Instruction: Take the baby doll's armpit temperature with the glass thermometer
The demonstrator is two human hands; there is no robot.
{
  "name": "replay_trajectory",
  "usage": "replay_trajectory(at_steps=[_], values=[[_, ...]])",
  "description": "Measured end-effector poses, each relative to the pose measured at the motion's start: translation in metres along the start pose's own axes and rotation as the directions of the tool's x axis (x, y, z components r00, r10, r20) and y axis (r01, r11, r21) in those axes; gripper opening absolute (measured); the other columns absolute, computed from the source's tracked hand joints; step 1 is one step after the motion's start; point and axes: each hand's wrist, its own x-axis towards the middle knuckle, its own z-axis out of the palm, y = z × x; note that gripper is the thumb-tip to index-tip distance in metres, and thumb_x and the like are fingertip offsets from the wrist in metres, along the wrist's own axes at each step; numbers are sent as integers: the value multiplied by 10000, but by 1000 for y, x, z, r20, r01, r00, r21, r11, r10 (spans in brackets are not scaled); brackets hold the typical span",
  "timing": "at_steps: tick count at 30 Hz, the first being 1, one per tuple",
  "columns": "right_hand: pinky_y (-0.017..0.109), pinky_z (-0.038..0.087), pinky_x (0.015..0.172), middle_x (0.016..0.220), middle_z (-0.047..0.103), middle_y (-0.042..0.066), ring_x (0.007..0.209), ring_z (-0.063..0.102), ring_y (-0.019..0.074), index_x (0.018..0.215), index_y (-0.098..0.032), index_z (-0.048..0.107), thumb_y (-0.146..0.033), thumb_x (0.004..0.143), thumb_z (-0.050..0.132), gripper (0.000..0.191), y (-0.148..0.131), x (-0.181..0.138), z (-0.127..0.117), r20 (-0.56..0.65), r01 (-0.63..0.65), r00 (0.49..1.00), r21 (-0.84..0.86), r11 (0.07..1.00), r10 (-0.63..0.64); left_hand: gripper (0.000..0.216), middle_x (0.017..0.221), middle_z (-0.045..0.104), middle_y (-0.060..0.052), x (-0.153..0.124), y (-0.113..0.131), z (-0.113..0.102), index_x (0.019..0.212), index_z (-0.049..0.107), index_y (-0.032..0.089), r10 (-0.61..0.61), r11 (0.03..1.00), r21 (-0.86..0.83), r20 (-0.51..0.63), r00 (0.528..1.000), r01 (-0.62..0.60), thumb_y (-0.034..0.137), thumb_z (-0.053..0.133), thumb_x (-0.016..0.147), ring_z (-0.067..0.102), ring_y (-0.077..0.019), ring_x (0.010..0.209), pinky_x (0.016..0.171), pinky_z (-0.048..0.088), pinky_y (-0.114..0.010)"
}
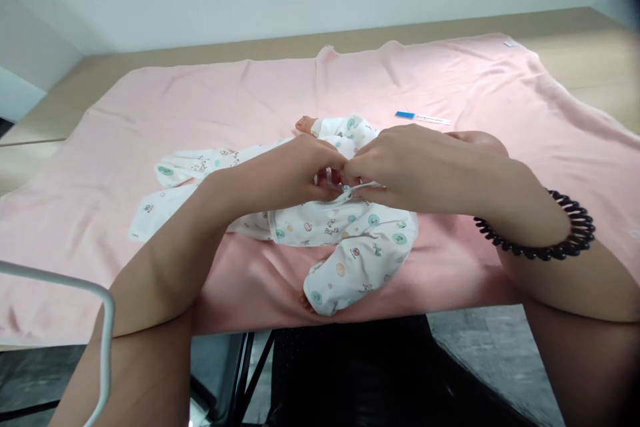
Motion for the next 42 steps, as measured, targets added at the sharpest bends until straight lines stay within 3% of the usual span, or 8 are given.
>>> replay_trajectory(at_steps=[4,10,15,18,25,32,42], values=[[304,171,588,573,410,-17,535,297,89,666,-148,450,-248,973,555,340,1,2,4,-38,29,999,14,999,-28,137,732,622,26,2,-2,-2,758,636,174,39,996,81,48,998,-42,141,556,865,519,-104,674,691,395,-275],[308,174,585,596,458,-5,542,350,105,671,-158,443,-281,970,582,352,5,3,11,-96,47,994,46,998,-42,189,813,696,17,4,-12,-6,896,734,217,110,991,62,88,990,-116,206,546,909,582,-114,721,821,429,-310],[320,165,562,576,442,-6,512,327,106,668,-167,424,-273,930,625,346,8,5,15,-136,35,990,71,997,-25,232,775,690,6,5,-17,-11,973,731,205,27,999,-38,185,982,-21,306,522,957,546,-101,636,681,415,-265],[327,162,556,549,416,-9,486,286,95,641,-162,400,-224,918,604,349,7,6,16,-134,18,991,67,998,-9,236,857,699,-19,6,-18,-10,1041,711,189,11,994,-105,205,979,11,350,563,951,584,-113,708,647,414,-242],[323,162,553,573,417,-2,512,294,101,640,-158,387,-195,932,535,330,4,7,14,-106,18,994,42,999,-13,107,752,581,5,8,-20,-4,925,663,163,9,998,-70,194,981,5,216,573,904,520,-98,658,598,381,-239],[314,170,564,554,360,-15,491,235,92,657,-159,435,-173,916,500,267,-2,3,0,17,-122,992,73,990,122,95,687,499,33,10,-14,1,737,552,169,45,999,11,103,994,-46,108,598,794,453,-82,612,573,344,-239],[306,181,546,579,400,-21,493,242,85,667,-161,438,-329,957,506,342,1,3,-1,-8,-161,986,156,975,164,35,767,587,18,12,-22,-2,839,603,176,56,985,-172,179,982,-24,157,624,820,527,-85,661,606,407,-222]])
